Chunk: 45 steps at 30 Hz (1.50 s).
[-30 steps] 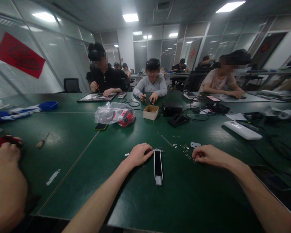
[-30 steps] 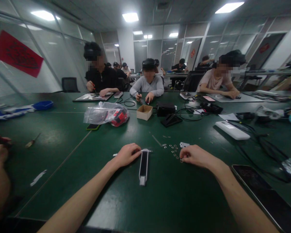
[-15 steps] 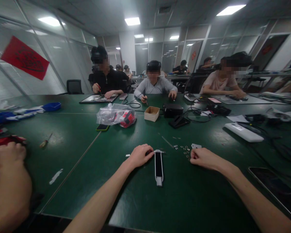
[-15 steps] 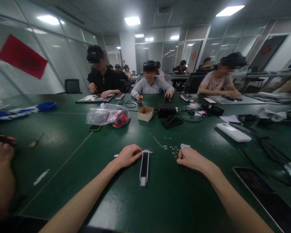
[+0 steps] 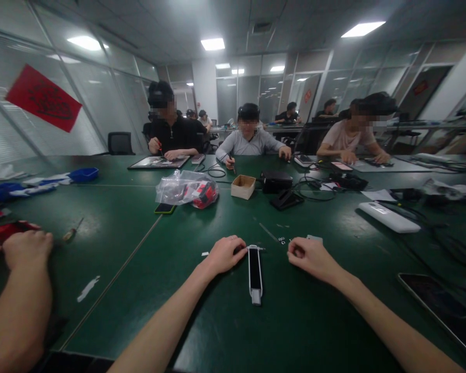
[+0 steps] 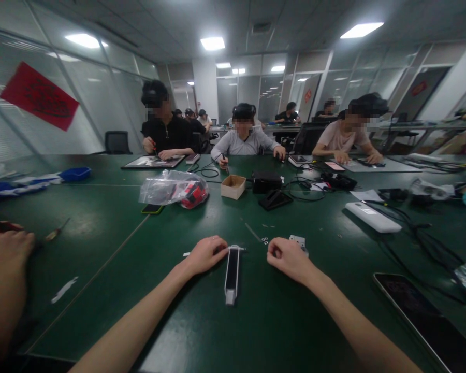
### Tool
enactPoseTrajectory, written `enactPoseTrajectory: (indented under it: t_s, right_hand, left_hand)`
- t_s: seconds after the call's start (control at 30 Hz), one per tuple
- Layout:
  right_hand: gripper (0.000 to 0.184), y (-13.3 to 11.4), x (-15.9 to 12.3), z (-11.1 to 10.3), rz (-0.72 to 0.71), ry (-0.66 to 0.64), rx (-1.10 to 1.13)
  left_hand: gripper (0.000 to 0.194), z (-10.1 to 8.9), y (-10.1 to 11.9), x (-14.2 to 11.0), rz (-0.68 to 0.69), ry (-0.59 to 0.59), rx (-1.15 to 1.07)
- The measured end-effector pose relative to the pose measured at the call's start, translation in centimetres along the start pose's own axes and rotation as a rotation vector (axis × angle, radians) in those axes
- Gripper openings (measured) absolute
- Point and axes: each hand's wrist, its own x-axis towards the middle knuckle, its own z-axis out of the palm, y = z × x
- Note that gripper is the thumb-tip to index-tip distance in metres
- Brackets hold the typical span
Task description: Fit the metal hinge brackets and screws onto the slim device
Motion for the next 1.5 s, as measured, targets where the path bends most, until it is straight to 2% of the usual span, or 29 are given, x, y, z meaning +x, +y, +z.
enactPoseTrajectory:
  t_s: [0.17, 0.33, 0.47, 0.9, 1.23, 1.5]
  right_hand:
    - [0.014, -2.2, 1.2, 2.1, -0.035, 0.082, 0.15]
    - [0.018, -3.2, 2.9, 2.9, -0.096, 0.064, 0.188]
    - [0.02, -3.6, 3.0, 3.0, -0.137, 0.049, 0.196]
    - [0.019, -2.9, 2.1, 3.6, -0.064, 0.088, 0.195]
    - [0.024, -2.5, 2.1, 4.1, -0.099, 0.127, 0.221]
    - [0.025, -2.3, 2.1, 4.0, -0.091, 0.086, 0.232]
  left_hand:
    - [0.022, -0.2, 0.2, -0.1, 0.004, -0.001, 0.011]
    - [0.018, -0.3, 0.3, 0.0, 0.003, 0.011, 0.013]
    - [0.019, -0.5, 0.5, -0.1, -0.007, 0.004, 0.023]
    - [0.021, -0.6, 0.7, -0.2, -0.037, -0.018, 0.026]
    - [0.019, -0.3, 0.4, 0.0, -0.015, -0.006, 0.022]
    - [0.019, -0.4, 0.5, 0.0, -0.029, -0.009, 0.025]
